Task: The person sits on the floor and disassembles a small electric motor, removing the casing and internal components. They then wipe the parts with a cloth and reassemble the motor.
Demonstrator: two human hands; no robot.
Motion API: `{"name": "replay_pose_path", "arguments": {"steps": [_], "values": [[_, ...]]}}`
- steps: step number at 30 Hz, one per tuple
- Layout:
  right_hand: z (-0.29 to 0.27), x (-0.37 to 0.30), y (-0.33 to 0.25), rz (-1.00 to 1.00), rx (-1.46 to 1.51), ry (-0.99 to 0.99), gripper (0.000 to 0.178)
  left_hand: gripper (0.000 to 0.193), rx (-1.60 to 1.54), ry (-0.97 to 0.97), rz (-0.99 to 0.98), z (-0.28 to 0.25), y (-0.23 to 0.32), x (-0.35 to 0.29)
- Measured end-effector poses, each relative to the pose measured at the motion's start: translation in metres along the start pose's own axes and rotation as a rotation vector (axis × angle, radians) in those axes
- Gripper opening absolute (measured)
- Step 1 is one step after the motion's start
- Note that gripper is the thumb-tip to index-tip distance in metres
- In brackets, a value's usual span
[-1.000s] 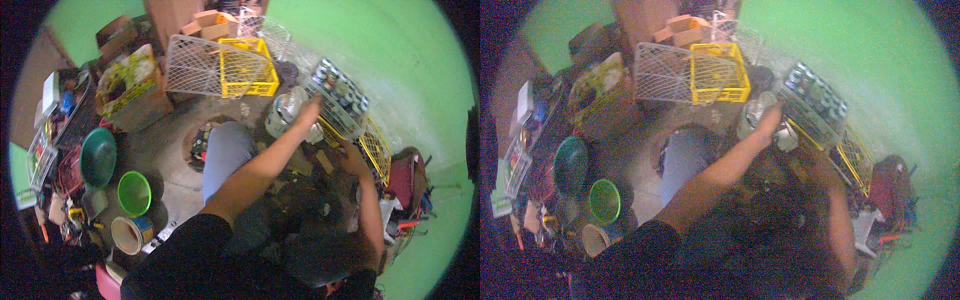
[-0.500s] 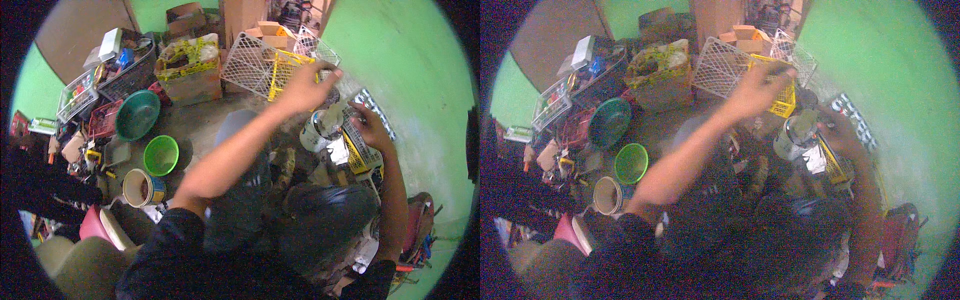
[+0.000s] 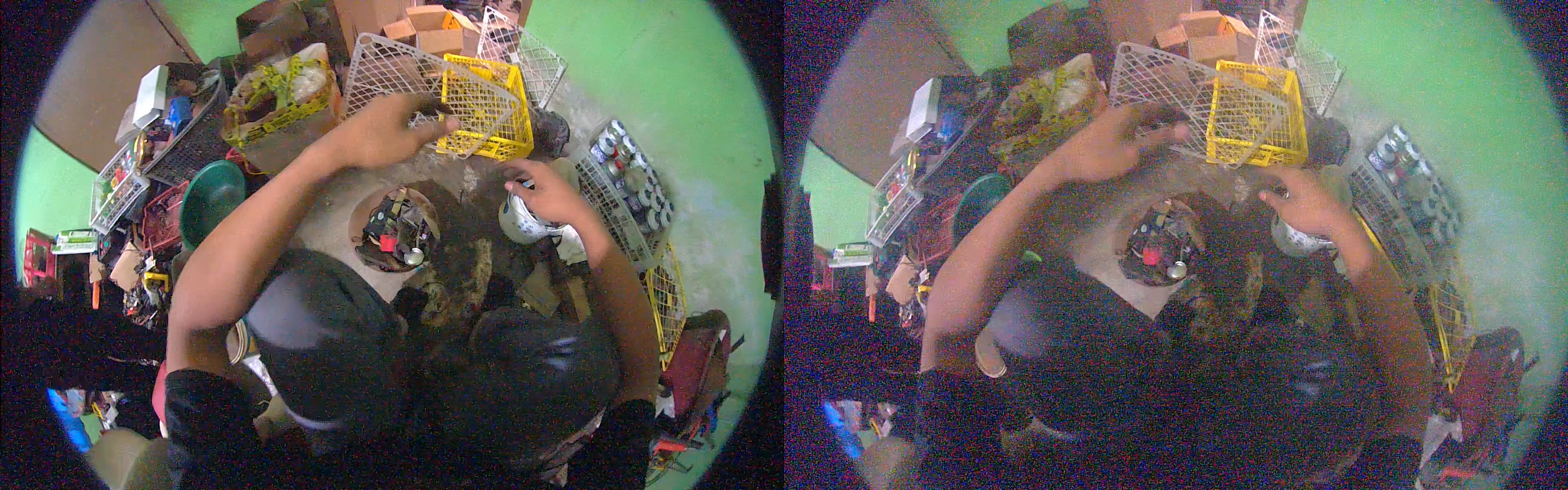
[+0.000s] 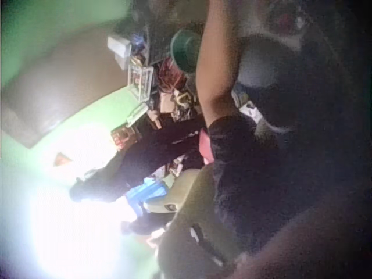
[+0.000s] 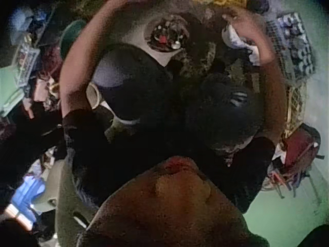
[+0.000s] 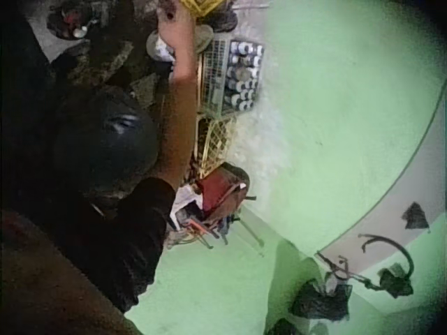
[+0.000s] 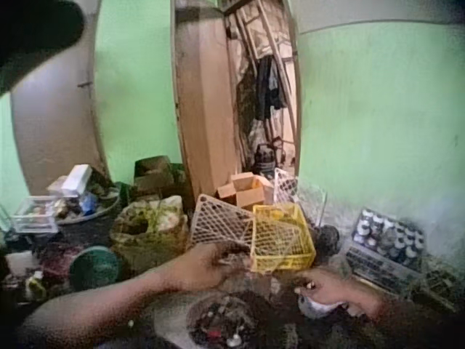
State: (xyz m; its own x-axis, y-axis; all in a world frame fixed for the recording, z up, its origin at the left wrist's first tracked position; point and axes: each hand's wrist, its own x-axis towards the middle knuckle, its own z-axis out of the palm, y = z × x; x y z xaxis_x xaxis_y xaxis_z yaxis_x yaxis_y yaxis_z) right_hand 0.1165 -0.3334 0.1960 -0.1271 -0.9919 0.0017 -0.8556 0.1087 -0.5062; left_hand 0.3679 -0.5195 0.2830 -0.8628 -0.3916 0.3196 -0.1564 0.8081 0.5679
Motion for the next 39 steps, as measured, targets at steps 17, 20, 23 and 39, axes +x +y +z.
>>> {"name": "replay_pose_path", "arguments": {"steps": [17, 20, 23, 39], "values": [[0.3, 0.101, 0.191, 0.168, 0.082, 0.212, 0.05, 0.058, 0.093, -0.006, -0.392, 0.23, -0.231, -0.082], [0.307, 0.117, 0.208, 0.127, 0.062, 0.182, 0.049, 0.065, 0.159, -0.011, -0.394, 0.237, -0.232, -0.102], [0.32, 0.112, 0.211, 0.183, 0.029, 0.066, 0.044, 0.067, 0.18, -0.031, -0.368, 0.243, -0.233, -0.119], [0.334, 0.113, 0.184, 0.34, 0.455, 0.225, 0.028, 0.062, 0.271, -0.085, -0.42, 0.248, -0.236, -0.117]]}}
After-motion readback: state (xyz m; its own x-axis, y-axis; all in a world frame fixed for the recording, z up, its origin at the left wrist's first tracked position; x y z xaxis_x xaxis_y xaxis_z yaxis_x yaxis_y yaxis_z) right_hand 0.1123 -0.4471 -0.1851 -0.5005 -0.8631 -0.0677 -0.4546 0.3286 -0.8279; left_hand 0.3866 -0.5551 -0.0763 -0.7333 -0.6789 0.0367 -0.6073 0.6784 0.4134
